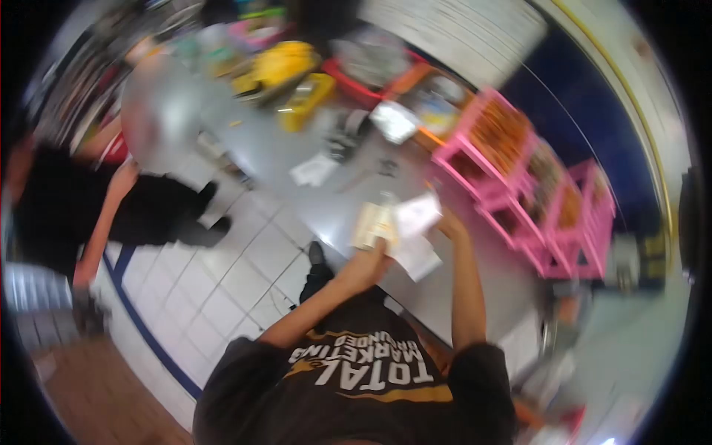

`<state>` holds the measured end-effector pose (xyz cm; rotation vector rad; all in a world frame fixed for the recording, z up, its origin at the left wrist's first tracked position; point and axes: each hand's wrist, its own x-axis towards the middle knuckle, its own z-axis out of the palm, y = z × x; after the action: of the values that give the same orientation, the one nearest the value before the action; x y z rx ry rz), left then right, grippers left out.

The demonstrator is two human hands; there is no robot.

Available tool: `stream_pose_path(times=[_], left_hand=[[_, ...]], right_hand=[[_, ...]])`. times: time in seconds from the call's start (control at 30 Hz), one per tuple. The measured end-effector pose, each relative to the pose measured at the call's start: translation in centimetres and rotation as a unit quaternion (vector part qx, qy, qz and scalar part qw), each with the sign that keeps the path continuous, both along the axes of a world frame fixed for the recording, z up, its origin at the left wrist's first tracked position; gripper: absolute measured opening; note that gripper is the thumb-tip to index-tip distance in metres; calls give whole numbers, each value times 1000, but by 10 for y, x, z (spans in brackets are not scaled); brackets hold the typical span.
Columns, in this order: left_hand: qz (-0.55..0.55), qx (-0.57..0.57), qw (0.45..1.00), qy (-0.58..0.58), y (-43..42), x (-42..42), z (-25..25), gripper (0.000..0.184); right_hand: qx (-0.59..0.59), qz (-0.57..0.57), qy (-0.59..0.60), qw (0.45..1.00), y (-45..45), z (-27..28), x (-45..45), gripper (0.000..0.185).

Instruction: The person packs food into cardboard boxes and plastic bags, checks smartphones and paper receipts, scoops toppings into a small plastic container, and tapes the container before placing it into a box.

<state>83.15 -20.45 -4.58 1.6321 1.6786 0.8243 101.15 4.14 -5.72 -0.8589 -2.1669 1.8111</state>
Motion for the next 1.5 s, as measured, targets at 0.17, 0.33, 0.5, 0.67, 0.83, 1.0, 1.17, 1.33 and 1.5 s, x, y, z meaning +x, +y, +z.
stream_pose_path(times=[0.17,0.33,0.5,0.67,0.83,1.0,1.17,1.33,1.5], left_hand=[[85,7,996,19,-10,-22,42,51],[149,50,987,46,-38,-78,38,65],[276,41,958,64,-85,-174,3,64],[434,125,892,33,-126,-316,55,26],[500,223,836,29,-170,-471,115,22],[486,271,825,103,-197,-576,156,17],[445,277,841,131,-206,-631,172,17],[403,253,870,126,-207,-646,167,16],[359,252,894,91,-208,-655,155,14]], right_hand=[[112,-72,-100,986,2,-14,21,38],[302,-406,-23,862,-26,130,42,27],[411,-523,290,688,-146,250,-101,14],[167,-181,183,952,-168,182,-294,19],[76,0,195,978,-192,137,-544,20],[-105,-5,194,975,-214,115,-767,29],[-197,-59,159,966,-223,106,-885,35],[-232,-57,197,951,-228,88,-918,36],[-220,-104,195,950,-230,83,-930,29]])
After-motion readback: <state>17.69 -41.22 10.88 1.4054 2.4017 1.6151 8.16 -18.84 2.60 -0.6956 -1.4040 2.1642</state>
